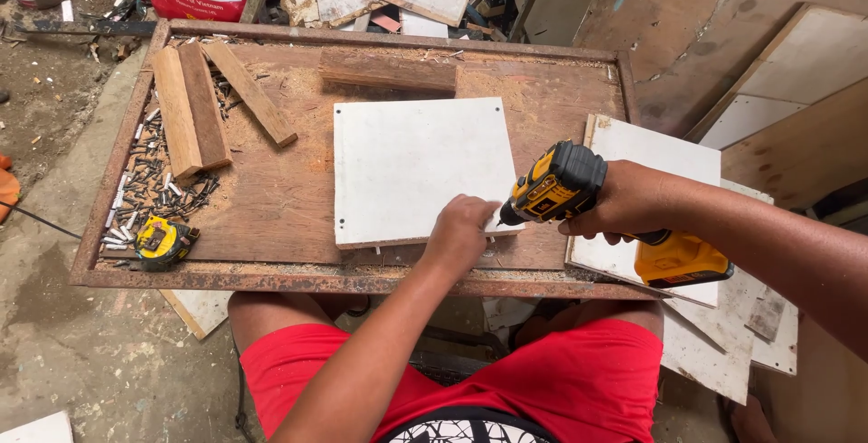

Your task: The person aligns a wooden frame onto a white square board and secures it using a cordless drill. They then flip the board and attach a second wooden frame to the opposite side, driving screws into each corner.

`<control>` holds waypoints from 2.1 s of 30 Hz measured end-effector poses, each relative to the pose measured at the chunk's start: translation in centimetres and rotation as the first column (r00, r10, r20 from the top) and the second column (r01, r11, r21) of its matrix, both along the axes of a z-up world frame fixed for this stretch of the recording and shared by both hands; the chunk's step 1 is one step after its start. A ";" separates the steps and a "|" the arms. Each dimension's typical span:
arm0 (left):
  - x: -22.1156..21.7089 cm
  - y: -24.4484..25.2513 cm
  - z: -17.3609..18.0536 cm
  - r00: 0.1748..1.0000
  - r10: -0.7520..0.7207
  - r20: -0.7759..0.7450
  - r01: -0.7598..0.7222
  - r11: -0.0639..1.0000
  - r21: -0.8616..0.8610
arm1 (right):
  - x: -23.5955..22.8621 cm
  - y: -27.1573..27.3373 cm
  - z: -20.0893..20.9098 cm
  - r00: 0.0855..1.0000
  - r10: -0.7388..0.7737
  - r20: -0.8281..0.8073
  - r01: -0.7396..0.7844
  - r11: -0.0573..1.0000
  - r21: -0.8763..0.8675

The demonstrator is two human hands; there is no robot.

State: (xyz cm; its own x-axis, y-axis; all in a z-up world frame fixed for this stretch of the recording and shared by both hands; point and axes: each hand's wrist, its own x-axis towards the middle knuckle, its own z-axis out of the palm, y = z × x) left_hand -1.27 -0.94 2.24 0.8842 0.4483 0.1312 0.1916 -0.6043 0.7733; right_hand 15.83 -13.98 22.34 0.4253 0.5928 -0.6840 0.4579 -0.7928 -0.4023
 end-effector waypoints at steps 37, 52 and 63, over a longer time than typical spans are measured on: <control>-0.1 -4.8 -3.4 0.657 0.590 -0.470 -0.370 -0.291 -0.882 | -1.4 2.8 2.2 0.968 0.214 0.129 -0.187 0.963 -0.194; -0.9 -4.9 -1.0 0.659 0.591 -0.466 -0.380 -0.273 -0.884 | -1.7 3.4 3.0 0.975 0.198 0.103 -0.171 0.959 -0.225; -1.0 -5.0 -1.1 0.670 0.583 -0.459 -0.387 -0.254 -0.886 | -1.3 3.3 2.6 0.975 0.203 0.096 -0.179 0.961 -0.209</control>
State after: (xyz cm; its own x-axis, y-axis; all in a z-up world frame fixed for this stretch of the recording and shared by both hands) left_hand -2.28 -5.96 1.14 0.3356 0.5031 -0.7964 -0.1280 0.8619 0.4906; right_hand 14.52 -10.71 24.90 0.4002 0.5286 -0.7486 0.6425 -0.7443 -0.1821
